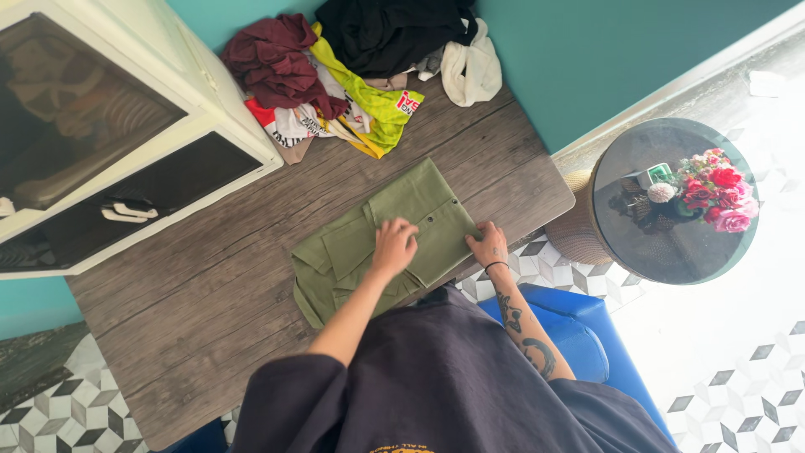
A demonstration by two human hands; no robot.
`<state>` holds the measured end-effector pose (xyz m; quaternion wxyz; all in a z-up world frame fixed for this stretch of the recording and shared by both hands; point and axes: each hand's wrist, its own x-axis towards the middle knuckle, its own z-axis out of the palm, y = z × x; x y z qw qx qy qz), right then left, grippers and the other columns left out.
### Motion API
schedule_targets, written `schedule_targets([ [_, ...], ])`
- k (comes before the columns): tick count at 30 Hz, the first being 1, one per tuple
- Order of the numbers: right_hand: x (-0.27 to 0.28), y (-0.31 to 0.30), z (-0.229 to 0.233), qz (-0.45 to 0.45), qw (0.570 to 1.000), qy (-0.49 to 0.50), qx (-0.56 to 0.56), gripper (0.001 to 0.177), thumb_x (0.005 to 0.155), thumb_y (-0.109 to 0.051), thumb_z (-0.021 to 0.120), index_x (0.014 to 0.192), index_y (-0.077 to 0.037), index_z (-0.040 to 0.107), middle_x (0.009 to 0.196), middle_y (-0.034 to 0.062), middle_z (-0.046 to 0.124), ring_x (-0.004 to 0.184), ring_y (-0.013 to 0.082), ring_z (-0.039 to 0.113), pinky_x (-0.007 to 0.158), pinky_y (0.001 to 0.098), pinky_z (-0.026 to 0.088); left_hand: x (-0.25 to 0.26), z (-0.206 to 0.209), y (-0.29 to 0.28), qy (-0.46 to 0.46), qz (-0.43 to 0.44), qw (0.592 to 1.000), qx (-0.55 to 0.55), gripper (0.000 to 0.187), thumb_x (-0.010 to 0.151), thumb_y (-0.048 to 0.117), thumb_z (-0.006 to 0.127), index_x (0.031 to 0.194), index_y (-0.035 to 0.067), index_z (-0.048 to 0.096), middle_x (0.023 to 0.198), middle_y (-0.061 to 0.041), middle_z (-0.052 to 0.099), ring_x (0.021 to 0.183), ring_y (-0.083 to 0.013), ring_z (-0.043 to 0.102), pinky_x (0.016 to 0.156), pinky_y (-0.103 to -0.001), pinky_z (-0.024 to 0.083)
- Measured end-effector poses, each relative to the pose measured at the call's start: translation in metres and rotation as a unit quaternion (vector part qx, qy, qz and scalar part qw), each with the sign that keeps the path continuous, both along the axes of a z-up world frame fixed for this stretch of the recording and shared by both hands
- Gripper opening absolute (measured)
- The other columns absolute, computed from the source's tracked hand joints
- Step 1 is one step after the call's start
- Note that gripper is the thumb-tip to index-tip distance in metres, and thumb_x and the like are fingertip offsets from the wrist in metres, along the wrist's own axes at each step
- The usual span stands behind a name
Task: The person picks up a shirt from a pile on a desk, spreads it flat, folds the sleeves and body into a rectangle, and places the folded shirt inside a lower cabinet.
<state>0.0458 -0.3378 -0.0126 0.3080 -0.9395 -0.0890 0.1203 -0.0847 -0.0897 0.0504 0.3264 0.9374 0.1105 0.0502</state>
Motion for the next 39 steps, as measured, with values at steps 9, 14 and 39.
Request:
schedule_targets([
  [9, -0.012, -0.011, 0.003, -0.010, 0.998, 0.067, -0.007, 0.039, 0.083, -0.034, 0.077, 0.099, 0.001, 0.072, 0.090, 0.0245, 0.074, 0.092, 0.0412, 0.072, 0.083, 0.0472, 0.055, 0.133, -0.050, 0.049, 0.070, 0.021, 0.996, 0.050, 0.039, 0.086, 0.019, 0.069, 0.125, 0.015, 0.063, 0.140, -0.015, 0.047, 0.127, -0.0376, 0.044, 0.099, -0.056, 0.039],
  [14, -0.011, -0.016, 0.015, -0.020, 0.997, 0.077, 0.024, 0.035, 0.079, -0.030, 0.078, 0.102, -0.004, 0.072, 0.083, 0.0192, 0.075, 0.081, 0.0353, 0.073, 0.076, 0.0439, 0.056, 0.164, -0.064, 0.045, 0.081, 0.046, 0.994, 0.056, 0.050, 0.090, 0.014, 0.066, 0.139, 0.014, 0.055, 0.138, -0.014, 0.050, 0.124, -0.0381, 0.047, 0.099, -0.053, 0.043],
  [39, 0.045, -0.017, 0.024, -0.079, 0.954, 0.276, 0.089, 0.037, 0.082, -0.020, 0.082, 0.110, 0.004, 0.074, 0.085, 0.0143, 0.079, 0.068, 0.0175, 0.077, 0.066, 0.0280, 0.057, 0.139, -0.042, 0.122, 0.273, 0.045, 0.961, -0.027, 0.042, 0.089, 0.043, 0.075, 0.116, 0.011, 0.069, 0.112, -0.008, 0.075, 0.107, -0.0271, 0.069, 0.089, -0.044, 0.055],
])
